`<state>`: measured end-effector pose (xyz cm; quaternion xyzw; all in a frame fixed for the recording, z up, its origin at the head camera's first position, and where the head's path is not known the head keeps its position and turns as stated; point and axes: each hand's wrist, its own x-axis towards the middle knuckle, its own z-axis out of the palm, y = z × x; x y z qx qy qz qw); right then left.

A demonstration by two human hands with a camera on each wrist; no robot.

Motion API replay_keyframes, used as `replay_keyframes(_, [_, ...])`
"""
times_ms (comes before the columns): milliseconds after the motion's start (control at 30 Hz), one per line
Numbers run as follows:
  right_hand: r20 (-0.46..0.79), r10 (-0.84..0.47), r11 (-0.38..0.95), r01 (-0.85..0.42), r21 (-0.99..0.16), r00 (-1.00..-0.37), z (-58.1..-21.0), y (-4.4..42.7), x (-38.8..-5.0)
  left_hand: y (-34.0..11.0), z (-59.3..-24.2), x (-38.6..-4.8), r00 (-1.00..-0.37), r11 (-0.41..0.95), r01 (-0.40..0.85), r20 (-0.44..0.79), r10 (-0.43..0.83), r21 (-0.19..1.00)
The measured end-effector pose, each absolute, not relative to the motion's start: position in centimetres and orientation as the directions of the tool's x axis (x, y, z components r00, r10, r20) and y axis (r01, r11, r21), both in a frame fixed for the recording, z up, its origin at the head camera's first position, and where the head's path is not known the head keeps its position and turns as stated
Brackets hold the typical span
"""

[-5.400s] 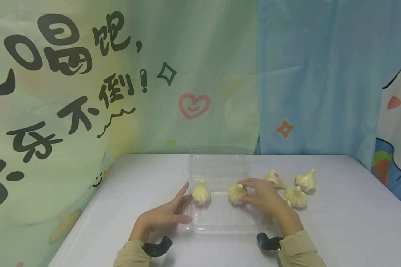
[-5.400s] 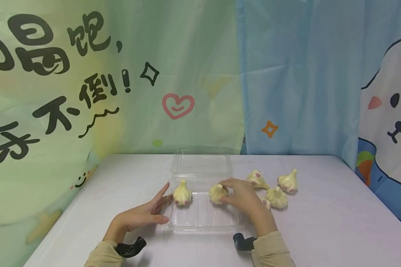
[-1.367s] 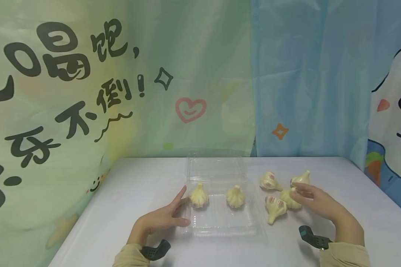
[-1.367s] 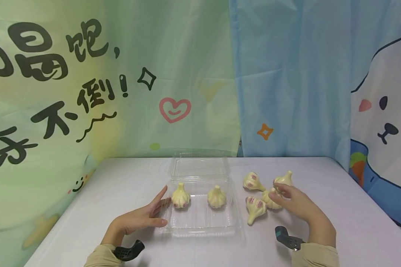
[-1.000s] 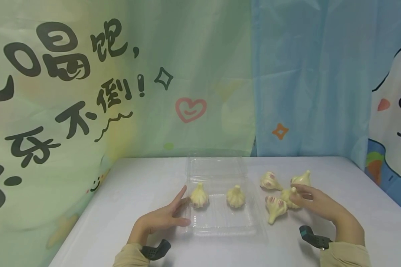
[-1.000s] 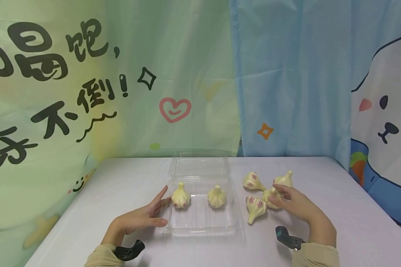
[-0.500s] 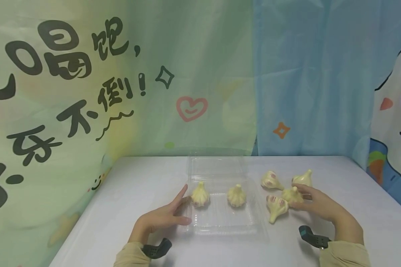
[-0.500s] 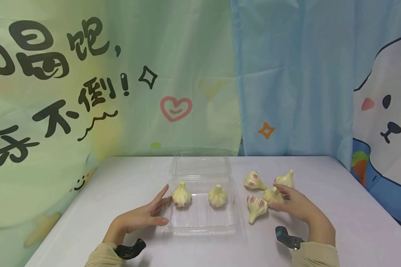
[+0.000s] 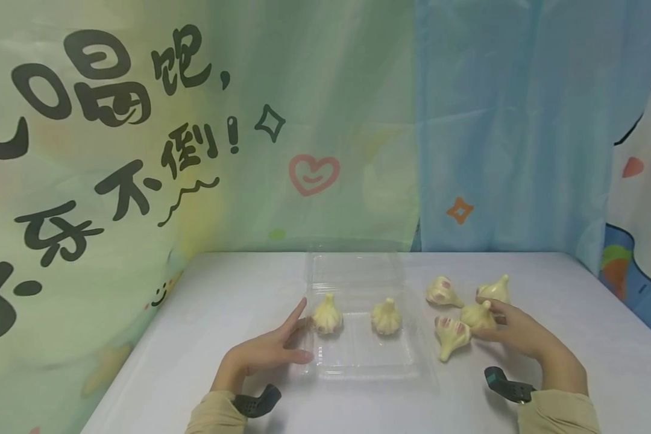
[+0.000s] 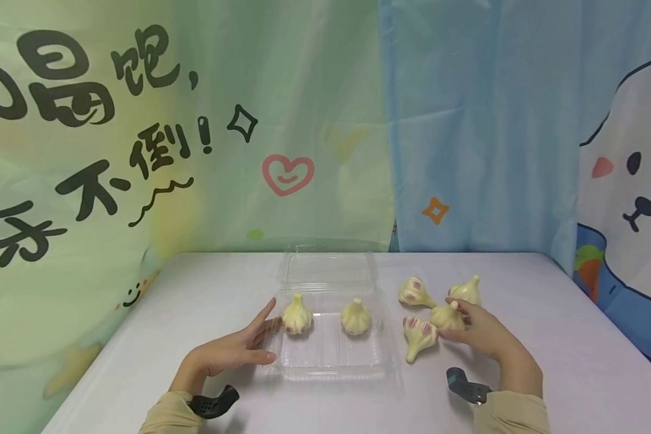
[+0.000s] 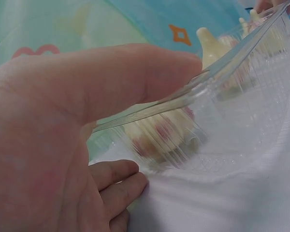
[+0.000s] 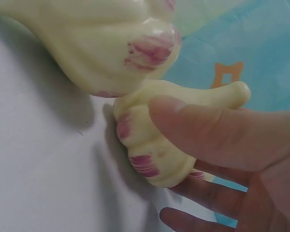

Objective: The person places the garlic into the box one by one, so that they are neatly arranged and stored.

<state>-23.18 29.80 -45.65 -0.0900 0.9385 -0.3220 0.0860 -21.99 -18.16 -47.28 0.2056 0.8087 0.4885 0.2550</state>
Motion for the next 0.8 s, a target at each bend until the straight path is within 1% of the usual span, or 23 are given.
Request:
replay_keyframes(267, [-0.095, -0.207, 0.797, -0.111, -0.594, -0.974, -45.94, 29.83, -23.58, -18.10, -47.19, -22.03, -0.781, 0.436, 0.081, -0.214, 0.586, 0.897])
replay_keyframes(800, [-0.083, -0.191, 0.804, -0.107, -0.584, -0.978, -45.51, 29.03, -23.35, -18.10, -46.70, -21.75, -0.783, 0.436, 0.079, -0.215, 0.584, 0.897])
